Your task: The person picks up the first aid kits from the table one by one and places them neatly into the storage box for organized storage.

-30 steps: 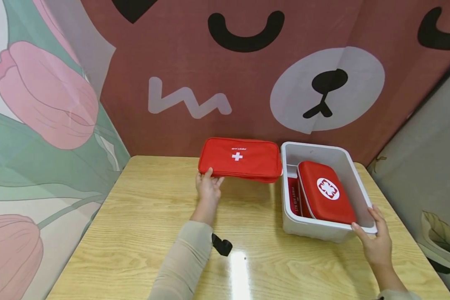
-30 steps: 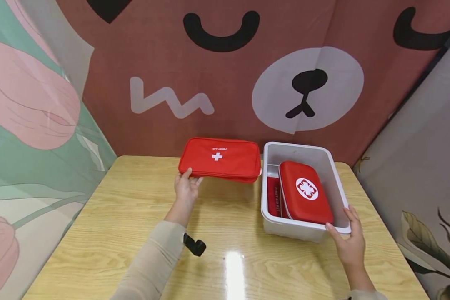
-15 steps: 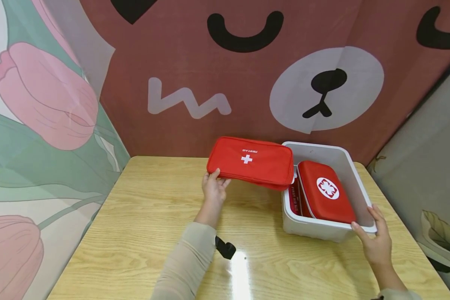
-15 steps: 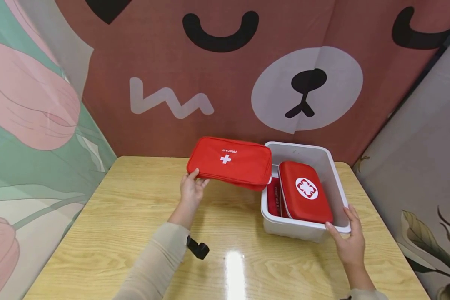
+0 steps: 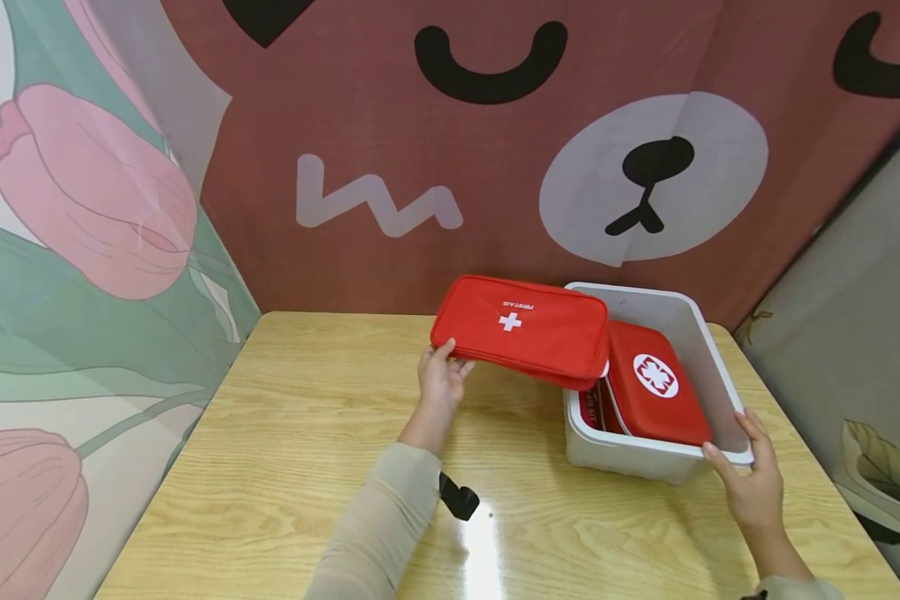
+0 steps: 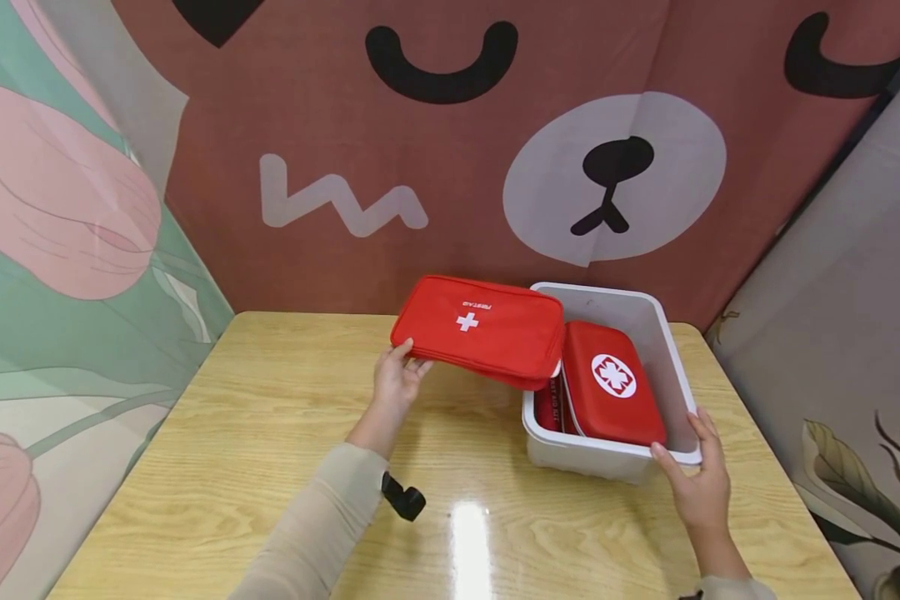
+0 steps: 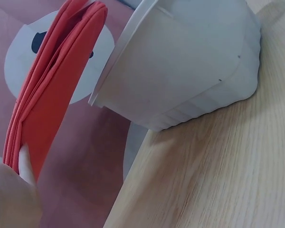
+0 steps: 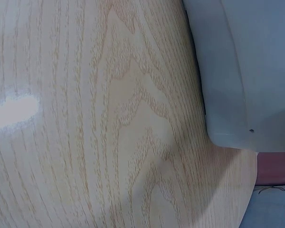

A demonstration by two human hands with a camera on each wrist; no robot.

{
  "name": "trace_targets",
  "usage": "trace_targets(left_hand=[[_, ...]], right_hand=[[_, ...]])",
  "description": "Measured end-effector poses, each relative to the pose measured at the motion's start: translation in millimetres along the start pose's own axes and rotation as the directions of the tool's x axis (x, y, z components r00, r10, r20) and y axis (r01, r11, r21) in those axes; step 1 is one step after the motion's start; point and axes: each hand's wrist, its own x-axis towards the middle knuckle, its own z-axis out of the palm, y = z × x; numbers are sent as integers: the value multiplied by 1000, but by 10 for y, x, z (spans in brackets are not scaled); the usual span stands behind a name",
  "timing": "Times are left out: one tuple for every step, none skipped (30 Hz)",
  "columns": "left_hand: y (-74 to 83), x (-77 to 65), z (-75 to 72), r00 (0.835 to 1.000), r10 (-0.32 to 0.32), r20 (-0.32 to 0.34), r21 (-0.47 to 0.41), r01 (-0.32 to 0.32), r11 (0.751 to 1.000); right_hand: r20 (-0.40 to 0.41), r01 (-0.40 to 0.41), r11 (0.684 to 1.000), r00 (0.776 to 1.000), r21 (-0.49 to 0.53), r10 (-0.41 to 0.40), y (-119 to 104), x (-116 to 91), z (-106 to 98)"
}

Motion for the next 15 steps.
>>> trace_targets(left_hand=[[-5,-1,7,1000,-4,5,4,4,1000],[-12,0,14,1000,-6,10,8,6,1000],[-18,-1,20,1000,-9,15,9,9,1000],[-23,-1,27,1000,-14,20,11,14,1000],[-28,0,35,1000,-17,25,12,17,1000],[-34,2,41,999,-19,31,12,19,1000],[-42,7,47,999,-21,34,13,21,1000],[-50,7,55,999,-20,37,16,20,1000],[-54,8,63,999,-22,37,19,21,1000],[-60,10,71,999,-23,39,22,22,1000],[-66,11,79,999,-23,41,26,22,999],[-73,12,85,999,-23,45,32,21,999],[-79,12,92,999,-23,49,39,21,999],[-85,13,97,998,-24,52,46,21,999],[-91,14,102,998,-25,55,50,23,998]], right_hand=[[1,1,1000,1000,-1,-1,0,0,1],[2,2,1000,1000,-1,-2,-1,-1,3],[1,5,1000,1000,-1,-5,-1,-2,4],[1,7,1000,1000,0,-7,-2,-3,5],[0,9,1000,1000,0,-9,-3,-3,6],[-2,9,1000,1000,0,-9,-4,-3,6],[-2,9,1000,1000,0,-9,-6,-4,6],[-3,7,1000,1000,0,-7,-6,-2,6],[-3,4,1000,1000,1,-4,-5,0,5],[-2,0,1000,1000,0,0,-6,1,5],[-2,-4,1000,1000,-1,4,-4,2,5],[-1,-7,1000,1000,-3,7,-3,3,4],[0,-10,1000,1000,-4,10,-1,3,4],[0,-11,1000,1000,-6,11,0,4,3],[0,-12,1000,1000,-9,12,2,4,2]])
